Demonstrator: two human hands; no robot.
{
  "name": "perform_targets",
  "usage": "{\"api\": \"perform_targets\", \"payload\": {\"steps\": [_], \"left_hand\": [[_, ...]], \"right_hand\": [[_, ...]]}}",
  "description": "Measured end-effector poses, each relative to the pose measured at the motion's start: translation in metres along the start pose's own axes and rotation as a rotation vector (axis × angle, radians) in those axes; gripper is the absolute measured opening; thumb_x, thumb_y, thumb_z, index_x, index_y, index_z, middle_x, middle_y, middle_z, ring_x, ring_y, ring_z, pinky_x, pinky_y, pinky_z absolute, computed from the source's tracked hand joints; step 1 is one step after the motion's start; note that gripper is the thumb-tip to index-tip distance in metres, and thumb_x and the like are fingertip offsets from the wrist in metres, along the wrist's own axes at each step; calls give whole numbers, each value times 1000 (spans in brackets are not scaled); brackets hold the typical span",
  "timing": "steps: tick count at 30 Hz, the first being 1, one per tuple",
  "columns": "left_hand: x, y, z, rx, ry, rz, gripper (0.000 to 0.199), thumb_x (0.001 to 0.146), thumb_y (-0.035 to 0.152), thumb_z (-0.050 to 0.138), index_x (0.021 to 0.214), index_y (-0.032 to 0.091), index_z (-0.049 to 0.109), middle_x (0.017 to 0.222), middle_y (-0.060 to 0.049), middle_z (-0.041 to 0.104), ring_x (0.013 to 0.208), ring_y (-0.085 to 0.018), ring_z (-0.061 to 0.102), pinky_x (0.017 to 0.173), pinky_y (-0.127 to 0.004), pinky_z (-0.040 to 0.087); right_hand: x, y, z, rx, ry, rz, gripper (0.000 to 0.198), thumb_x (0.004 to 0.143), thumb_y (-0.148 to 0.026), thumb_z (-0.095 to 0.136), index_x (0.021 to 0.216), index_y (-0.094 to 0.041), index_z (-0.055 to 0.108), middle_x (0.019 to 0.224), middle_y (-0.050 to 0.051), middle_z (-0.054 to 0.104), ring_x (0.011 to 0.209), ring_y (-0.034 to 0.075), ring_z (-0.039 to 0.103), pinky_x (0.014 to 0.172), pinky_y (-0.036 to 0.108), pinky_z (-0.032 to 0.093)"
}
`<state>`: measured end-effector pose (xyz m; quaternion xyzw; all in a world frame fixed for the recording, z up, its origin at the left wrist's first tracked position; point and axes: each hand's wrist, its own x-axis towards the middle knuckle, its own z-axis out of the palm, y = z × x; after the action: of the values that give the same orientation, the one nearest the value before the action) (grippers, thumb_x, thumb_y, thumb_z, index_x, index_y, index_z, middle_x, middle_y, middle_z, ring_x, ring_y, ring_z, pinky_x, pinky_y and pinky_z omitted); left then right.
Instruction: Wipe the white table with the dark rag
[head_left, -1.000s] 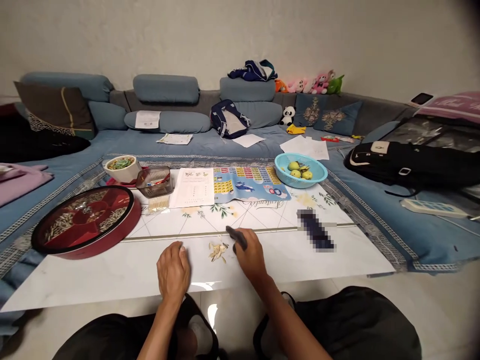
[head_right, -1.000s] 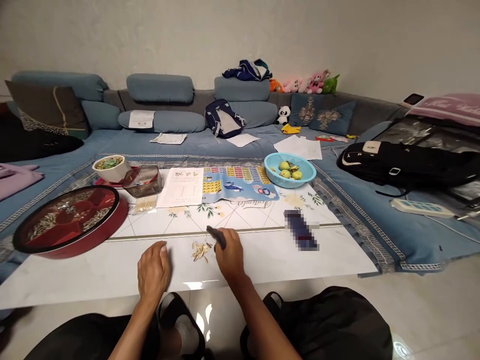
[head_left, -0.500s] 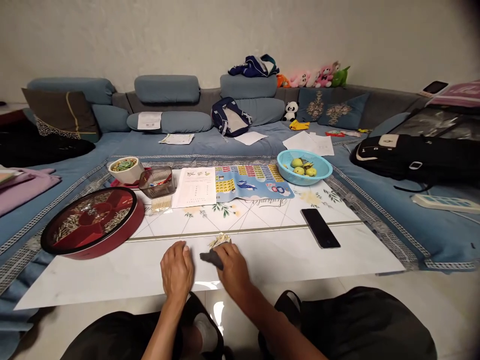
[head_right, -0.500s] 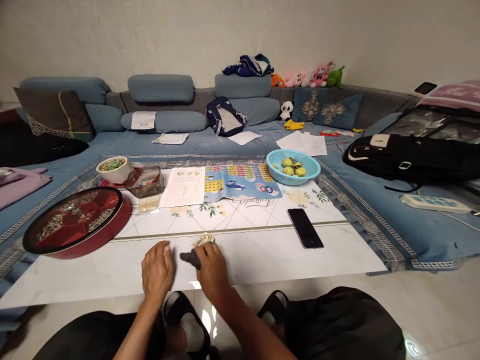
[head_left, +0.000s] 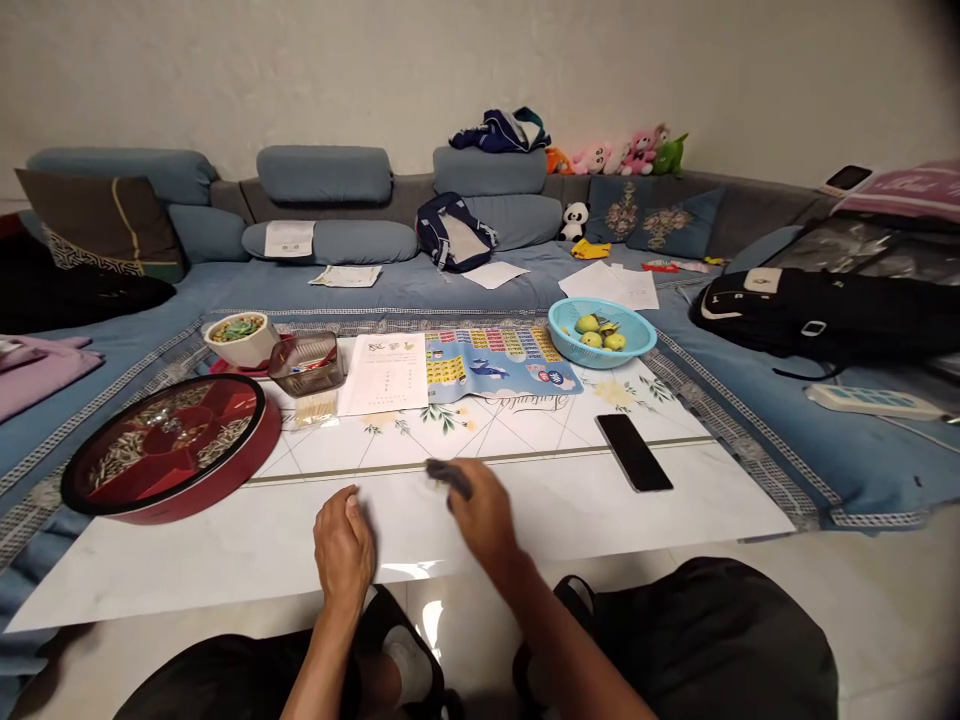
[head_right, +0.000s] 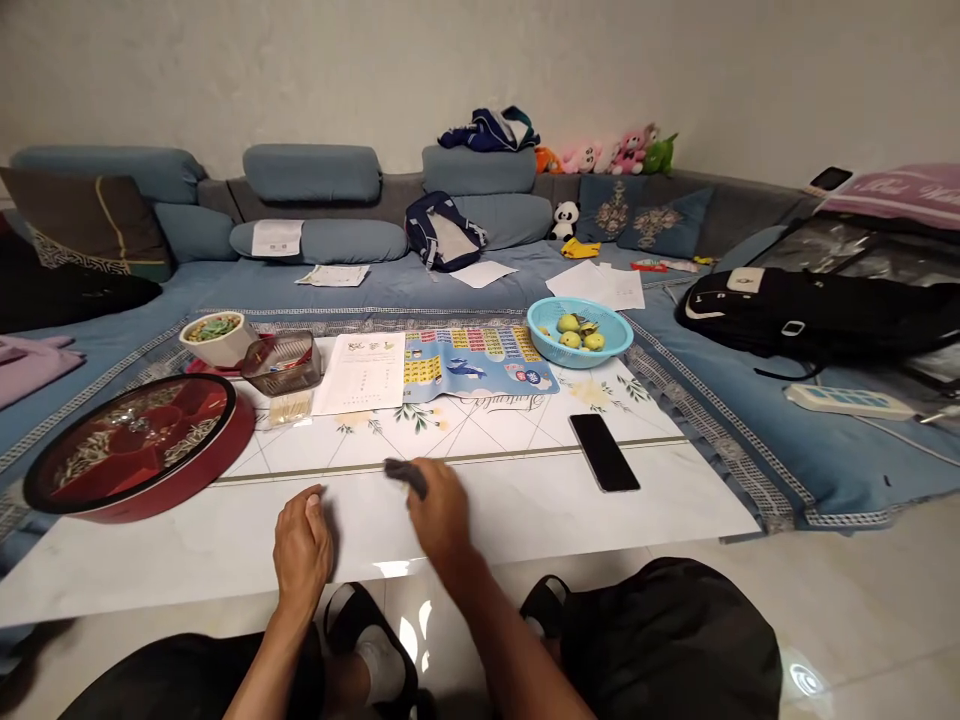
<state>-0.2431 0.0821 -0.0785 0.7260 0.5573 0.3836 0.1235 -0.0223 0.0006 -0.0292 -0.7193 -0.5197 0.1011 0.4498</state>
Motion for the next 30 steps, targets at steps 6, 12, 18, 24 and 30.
{"api": "perform_targets", "payload": {"steps": [6, 12, 18, 24, 30], "left_hand": [[-1, 3, 2, 27, -23, 17, 47, 113, 40, 28, 130, 15, 65, 123, -17, 71, 118, -35, 62, 109, -54, 45], [-1, 3, 0, 37, -31, 35, 46, 113, 39, 29, 129, 15, 65, 123, -17, 71, 118, -35, 63, 109, -53, 45], [-1, 5, 1, 33, -37, 17, 46, 113, 39, 29, 130, 15, 65, 125, -17, 71, 121, -34, 62, 112, -53, 44], [0, 5, 1, 53, -33, 22, 49, 113, 40, 28, 130, 13, 65, 124, -17, 71, 118, -35, 62, 110, -54, 45], [0, 4, 2, 63, -36, 34, 48, 114, 40, 27, 130, 14, 65, 124, -17, 71, 118, -35, 62, 110, -53, 45]], "right_hand": [[35, 46, -31, -144, 60, 233, 27, 85, -8, 56, 102, -22, 70, 104, 10, 70, 100, 28, 62, 89, 39, 48], [46, 36, 0, 13, -64, 117, 27, 84, -12, 58, 103, -26, 73, 97, 1, 74, 91, 22, 65, 83, 32, 51], [66, 65, -34, -59, -2, 168, 30, 88, -14, 53, 109, -23, 72, 104, 4, 73, 95, 23, 64, 87, 34, 48], [68, 48, 4, -51, -206, -36, 34, 78, -5, 61, 101, -26, 75, 104, 2, 73, 102, 22, 62, 92, 32, 47], [95, 46, 11, -39, -267, -111, 41, 81, -3, 59, 113, -24, 75, 113, 5, 74, 108, 25, 61, 98, 37, 46]]}}
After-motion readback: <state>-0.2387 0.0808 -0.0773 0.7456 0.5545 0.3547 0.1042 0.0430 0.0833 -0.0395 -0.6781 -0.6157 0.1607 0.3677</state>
